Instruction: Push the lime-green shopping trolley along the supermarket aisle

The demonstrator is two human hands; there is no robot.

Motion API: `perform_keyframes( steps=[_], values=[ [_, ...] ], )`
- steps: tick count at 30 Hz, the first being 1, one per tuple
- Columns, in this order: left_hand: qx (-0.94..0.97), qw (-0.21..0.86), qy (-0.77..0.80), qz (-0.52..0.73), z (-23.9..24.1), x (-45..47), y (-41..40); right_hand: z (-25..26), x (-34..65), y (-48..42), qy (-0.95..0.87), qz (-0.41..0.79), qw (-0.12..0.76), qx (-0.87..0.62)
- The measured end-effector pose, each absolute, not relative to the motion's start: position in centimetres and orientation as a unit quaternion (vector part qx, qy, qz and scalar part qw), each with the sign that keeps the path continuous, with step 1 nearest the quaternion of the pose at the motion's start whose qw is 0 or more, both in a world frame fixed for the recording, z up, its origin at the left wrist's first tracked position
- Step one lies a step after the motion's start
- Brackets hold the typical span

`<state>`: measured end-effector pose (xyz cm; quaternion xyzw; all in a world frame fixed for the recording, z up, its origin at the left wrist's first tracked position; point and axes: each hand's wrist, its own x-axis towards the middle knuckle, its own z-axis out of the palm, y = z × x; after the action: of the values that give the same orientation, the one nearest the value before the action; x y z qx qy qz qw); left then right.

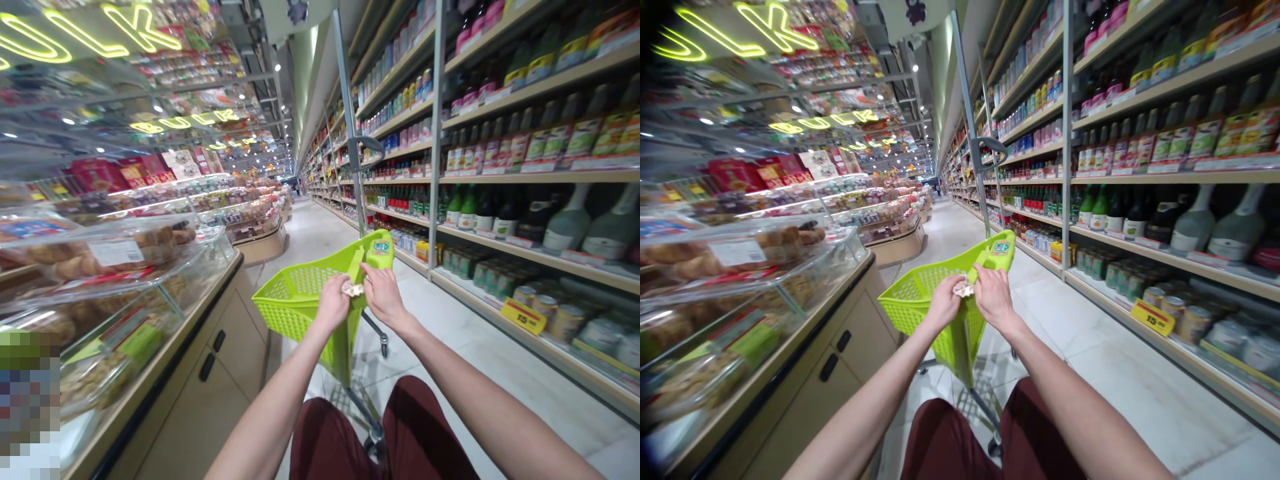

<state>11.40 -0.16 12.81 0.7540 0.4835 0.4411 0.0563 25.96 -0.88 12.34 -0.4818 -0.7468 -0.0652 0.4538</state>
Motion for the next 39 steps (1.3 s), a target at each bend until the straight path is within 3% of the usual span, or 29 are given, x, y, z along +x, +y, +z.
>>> perform_keyframes(
  steps=[7,16,23,34,39],
  values=[
    [0.806,0.02,0.412,0.424,13.0,14.7,-0.8,11.7,27.6,0.9,-0.719,-0.011,0.545,-0.431],
    [0.703,0.012,0.58,0.412,9.0,8.1,2.8,12.1,29.8,2.4,-0.738,0.007,0.538,-0.407],
    [0.788,-0.01,0.447,0.424,11.4,14.4,2.9,11.8,29.8,2.7,-0.733,0.017,0.543,-0.41],
    [0.775,0.03,0.484,0.405,11.2,12.8,3.8,11.8,30.3,3.7,-0.734,0.018,0.547,-0.403],
    [0.806,0.021,0.396,0.439,12.0,15.7,3.8,11.8,31.1,5.0,-0.733,0.021,0.549,-0.401]
  ],
)
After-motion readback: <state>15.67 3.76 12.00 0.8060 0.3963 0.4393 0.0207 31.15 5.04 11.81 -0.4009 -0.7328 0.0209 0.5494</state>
